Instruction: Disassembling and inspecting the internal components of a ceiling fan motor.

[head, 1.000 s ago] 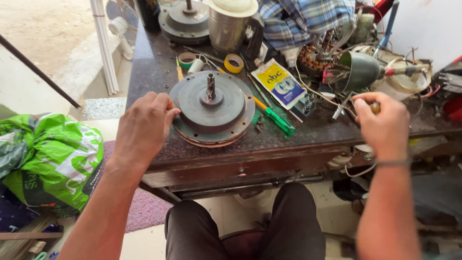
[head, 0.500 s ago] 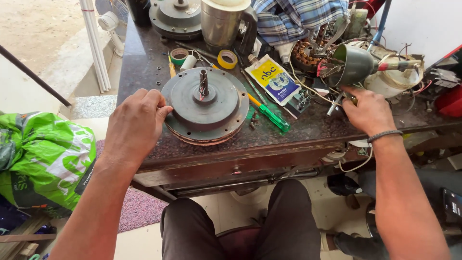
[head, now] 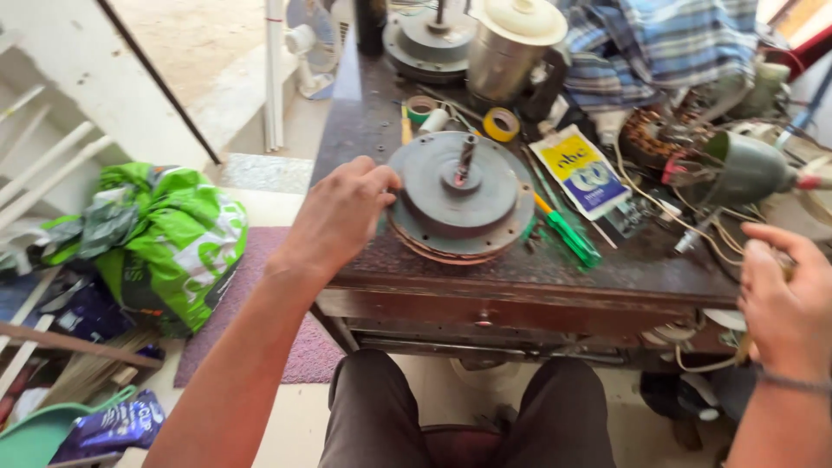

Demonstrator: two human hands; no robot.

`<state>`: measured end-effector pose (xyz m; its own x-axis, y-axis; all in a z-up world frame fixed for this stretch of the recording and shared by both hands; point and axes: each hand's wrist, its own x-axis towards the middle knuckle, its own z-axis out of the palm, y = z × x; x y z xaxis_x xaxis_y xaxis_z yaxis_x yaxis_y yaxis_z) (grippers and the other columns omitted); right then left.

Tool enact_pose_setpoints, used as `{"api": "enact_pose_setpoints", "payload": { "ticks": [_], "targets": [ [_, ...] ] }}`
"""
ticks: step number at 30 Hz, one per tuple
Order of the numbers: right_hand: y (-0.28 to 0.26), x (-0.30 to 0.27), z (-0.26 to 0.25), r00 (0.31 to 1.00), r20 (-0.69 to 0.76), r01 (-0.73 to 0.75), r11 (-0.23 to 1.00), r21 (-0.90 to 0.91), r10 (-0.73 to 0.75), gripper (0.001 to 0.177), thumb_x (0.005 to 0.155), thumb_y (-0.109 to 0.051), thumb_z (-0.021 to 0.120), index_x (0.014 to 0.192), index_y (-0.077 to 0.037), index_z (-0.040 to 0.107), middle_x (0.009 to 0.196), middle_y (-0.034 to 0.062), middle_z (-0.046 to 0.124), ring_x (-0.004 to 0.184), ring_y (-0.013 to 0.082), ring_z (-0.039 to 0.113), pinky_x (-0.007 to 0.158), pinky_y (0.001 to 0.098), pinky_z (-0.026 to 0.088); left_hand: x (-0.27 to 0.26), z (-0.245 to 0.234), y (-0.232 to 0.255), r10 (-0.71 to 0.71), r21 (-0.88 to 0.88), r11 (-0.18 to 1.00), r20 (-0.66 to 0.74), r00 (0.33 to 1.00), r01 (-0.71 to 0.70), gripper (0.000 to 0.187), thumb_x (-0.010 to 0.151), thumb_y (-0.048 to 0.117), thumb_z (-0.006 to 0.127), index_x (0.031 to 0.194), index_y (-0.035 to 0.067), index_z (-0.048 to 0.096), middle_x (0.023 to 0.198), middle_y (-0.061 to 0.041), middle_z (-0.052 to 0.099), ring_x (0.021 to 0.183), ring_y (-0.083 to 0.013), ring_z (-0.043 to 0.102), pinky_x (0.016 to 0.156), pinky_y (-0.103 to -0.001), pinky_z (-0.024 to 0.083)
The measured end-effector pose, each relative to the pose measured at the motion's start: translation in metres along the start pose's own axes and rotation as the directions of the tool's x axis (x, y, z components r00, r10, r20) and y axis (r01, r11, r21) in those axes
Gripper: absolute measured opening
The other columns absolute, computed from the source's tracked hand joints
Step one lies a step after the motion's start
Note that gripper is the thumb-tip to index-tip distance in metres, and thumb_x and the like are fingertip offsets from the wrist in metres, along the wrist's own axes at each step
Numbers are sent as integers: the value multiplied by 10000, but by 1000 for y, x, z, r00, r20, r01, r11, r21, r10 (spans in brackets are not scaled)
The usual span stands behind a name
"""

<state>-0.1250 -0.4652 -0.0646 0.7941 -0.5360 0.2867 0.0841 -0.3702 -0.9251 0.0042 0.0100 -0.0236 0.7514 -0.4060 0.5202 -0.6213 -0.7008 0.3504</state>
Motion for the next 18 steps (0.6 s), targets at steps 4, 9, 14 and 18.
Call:
{"api": "enact_pose_setpoints", "payload": {
  "ticks": [4, 9, 14, 18],
  "targets": [
    [-20, -29, 13, 999, -17, -41, 988, 149, 44, 234, 1075, -163, 527, 1297, -89, 548, 740, -66, 479, 541, -9, 381, 453, 169, 308, 4, 2, -1, 6, 32, 999, 40, 999, -7, 102, 945, 177, 693, 993, 87, 683, 955, -121, 658, 958, -340, 670, 836, -451, 532],
    [-27, -57, 23, 999, 46, -31, 984, 175, 23, 256, 1156, -135, 515, 1355, 22, 551, 789, -3, 473, 587, 43, 381, 484, 208, 317, 6, -1, 3, -108, 106, 989, 73, 992, 100, 248, 958, 295, 713, 983, 63, 631, 946, -107, 646, 940, -329, 669, 808, -455, 528],
    [-44, -68, 55, 975, 193, -165, 947, 275, 114, 280, 1095, -136, 527, 1333, 3, 577, 741, -9, 474, 546, 37, 370, 465, 196, 319, 4, -1, -2, 52, 2, 999, 36, 998, -53, 159, 948, 180, 650, 1066, 73, 641, 980, -120, 638, 939, -332, 671, 779, -450, 532],
    [-55, -79, 94, 917, 363, -261, 937, 234, 165, 307, 1033, -156, 550, 1297, -9, 602, 702, -19, 475, 516, 29, 370, 417, 204, 310, 9, 2, -1, -18, 94, 995, 64, 998, 12, 232, 978, 269, 643, 937, 47, 589, 929, -115, 636, 926, -335, 668, 789, -470, 526]
  ]
}}
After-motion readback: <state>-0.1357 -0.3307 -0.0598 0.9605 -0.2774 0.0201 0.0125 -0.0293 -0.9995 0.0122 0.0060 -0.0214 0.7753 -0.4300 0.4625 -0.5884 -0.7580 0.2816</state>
